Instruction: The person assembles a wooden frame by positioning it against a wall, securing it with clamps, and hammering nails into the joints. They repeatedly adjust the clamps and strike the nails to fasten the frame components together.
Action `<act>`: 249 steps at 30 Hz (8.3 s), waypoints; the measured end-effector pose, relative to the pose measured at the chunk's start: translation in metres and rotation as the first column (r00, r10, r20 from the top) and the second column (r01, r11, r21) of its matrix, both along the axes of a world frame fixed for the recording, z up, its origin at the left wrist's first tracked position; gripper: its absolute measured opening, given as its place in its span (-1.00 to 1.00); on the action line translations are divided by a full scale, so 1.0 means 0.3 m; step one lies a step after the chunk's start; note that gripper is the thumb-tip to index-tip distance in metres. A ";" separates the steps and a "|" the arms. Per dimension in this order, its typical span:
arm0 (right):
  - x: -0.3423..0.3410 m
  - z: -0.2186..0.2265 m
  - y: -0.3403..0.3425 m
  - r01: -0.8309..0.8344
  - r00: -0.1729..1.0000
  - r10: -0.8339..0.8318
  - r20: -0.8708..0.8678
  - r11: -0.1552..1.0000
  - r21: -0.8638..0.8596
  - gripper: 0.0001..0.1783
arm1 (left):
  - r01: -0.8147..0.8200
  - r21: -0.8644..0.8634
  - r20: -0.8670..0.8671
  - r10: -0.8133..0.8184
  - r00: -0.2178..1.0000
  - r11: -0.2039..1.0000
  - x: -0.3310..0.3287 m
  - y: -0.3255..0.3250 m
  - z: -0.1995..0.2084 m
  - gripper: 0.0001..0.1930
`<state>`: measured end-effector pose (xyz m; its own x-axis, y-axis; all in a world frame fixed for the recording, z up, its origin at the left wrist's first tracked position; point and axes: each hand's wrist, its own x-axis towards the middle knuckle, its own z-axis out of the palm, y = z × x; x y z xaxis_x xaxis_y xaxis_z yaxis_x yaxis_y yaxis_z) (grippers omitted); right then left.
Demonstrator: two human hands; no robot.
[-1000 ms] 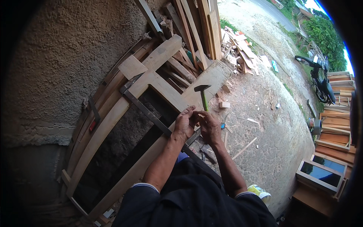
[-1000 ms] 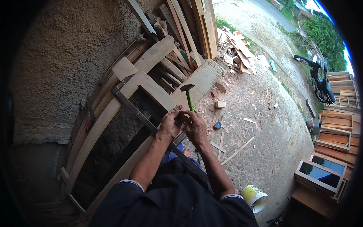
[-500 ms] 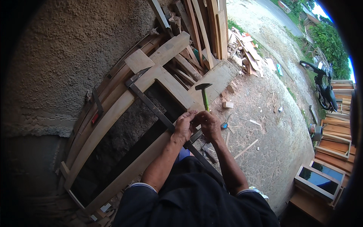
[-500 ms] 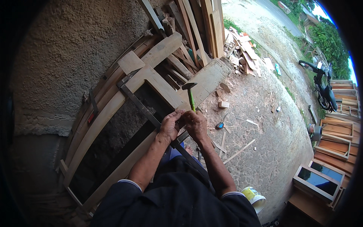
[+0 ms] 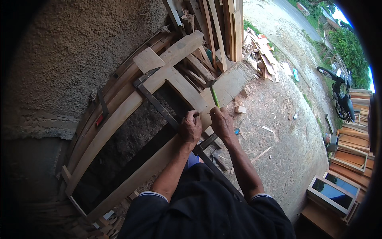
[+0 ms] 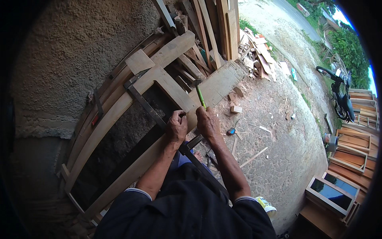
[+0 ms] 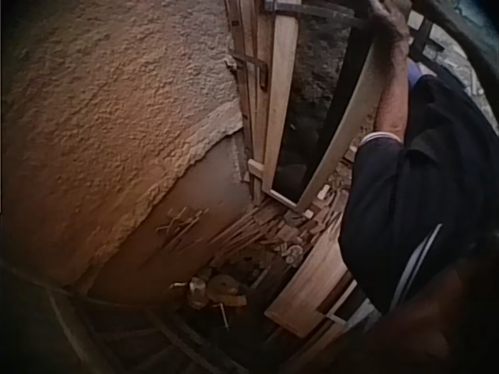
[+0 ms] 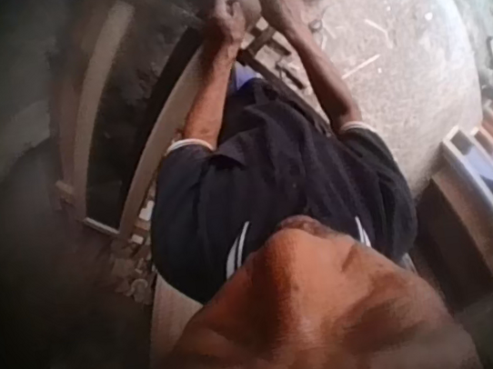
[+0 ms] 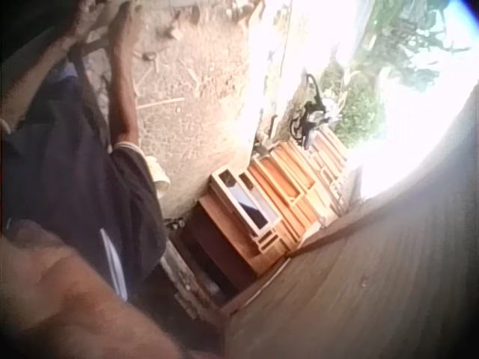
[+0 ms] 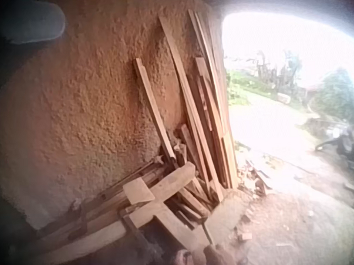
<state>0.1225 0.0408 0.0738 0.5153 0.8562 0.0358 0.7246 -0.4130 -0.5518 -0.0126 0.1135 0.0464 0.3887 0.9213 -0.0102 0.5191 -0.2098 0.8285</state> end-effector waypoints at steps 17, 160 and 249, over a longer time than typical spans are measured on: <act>-0.006 0.018 0.039 -0.112 0.992 0.118 0.055 0.989 -0.100 -0.89 | 0.119 0.291 -0.207 -0.059 0.977 0.949 0.084 -0.011 -0.039 -0.74; -0.031 0.169 0.242 0.209 0.399 -0.128 -0.908 0.977 -0.046 -0.81 | 0.513 -0.767 0.641 0.502 0.581 0.385 0.018 0.284 0.051 -0.43; -0.039 0.151 0.467 -0.263 0.957 0.255 -0.140 0.964 -0.036 -0.17 | 0.272 0.450 -0.477 -0.028 0.878 0.851 -0.062 0.912 -0.032 -0.84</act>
